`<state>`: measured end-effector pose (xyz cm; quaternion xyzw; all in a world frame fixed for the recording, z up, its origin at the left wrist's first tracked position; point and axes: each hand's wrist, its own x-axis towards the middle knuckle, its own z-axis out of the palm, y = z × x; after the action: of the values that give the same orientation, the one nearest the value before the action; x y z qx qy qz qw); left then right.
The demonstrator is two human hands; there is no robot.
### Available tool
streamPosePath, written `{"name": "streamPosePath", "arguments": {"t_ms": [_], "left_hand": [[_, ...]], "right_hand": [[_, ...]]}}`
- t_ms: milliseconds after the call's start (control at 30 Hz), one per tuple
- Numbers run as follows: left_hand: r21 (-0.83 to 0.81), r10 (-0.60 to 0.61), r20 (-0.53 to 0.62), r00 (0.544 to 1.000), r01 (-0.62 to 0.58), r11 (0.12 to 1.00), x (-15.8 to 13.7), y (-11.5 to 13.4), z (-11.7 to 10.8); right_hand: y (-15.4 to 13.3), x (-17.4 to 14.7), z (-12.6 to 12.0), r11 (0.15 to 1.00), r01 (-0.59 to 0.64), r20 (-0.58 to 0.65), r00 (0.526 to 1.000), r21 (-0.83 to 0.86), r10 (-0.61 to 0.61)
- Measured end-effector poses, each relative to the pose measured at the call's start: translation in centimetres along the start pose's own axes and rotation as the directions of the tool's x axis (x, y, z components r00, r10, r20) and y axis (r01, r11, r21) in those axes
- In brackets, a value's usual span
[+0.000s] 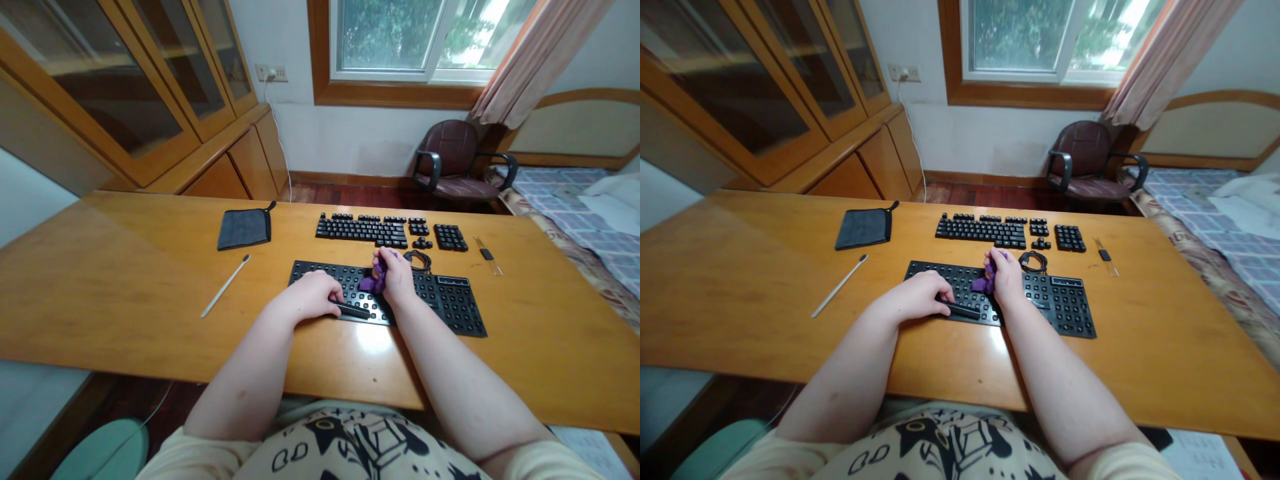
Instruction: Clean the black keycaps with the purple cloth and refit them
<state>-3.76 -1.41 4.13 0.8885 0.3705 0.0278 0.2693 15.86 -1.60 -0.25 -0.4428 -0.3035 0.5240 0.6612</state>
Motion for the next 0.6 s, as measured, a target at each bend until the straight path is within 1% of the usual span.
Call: {"name": "streamPosePath", "arguments": {"t_ms": [100,267,500,600], "left_hand": [[-0.01,-0.031,-0.013,0.999,0.031,0.999,0.08,-0.22,0.18],[-0.074,-0.077,0.009,0.997,0.077,0.994,0.23,-0.4,0.39],[-0.069,-0.1,-0.032,0.995,0.097,0.993,-0.08,-0.47,0.55],[-0.05,-0.118,-0.032,0.992,0.117,0.992,-0.18,-0.37,0.49]], "right_hand": [[-0.02,-0.05,0.01,1.0,0.005,-0.005,1.0,-0.009,-0.005],[-0.15,-0.13,0.11,1.0,-0.001,-0.009,1.0,-0.008,0.001],[-0.06,0.0,0.01,1.0,-0.006,0.005,1.0,0.004,0.006],[-0.06,0.01,-0.04,1.0,-0.007,0.01,1.0,-0.002,0.007]]}}
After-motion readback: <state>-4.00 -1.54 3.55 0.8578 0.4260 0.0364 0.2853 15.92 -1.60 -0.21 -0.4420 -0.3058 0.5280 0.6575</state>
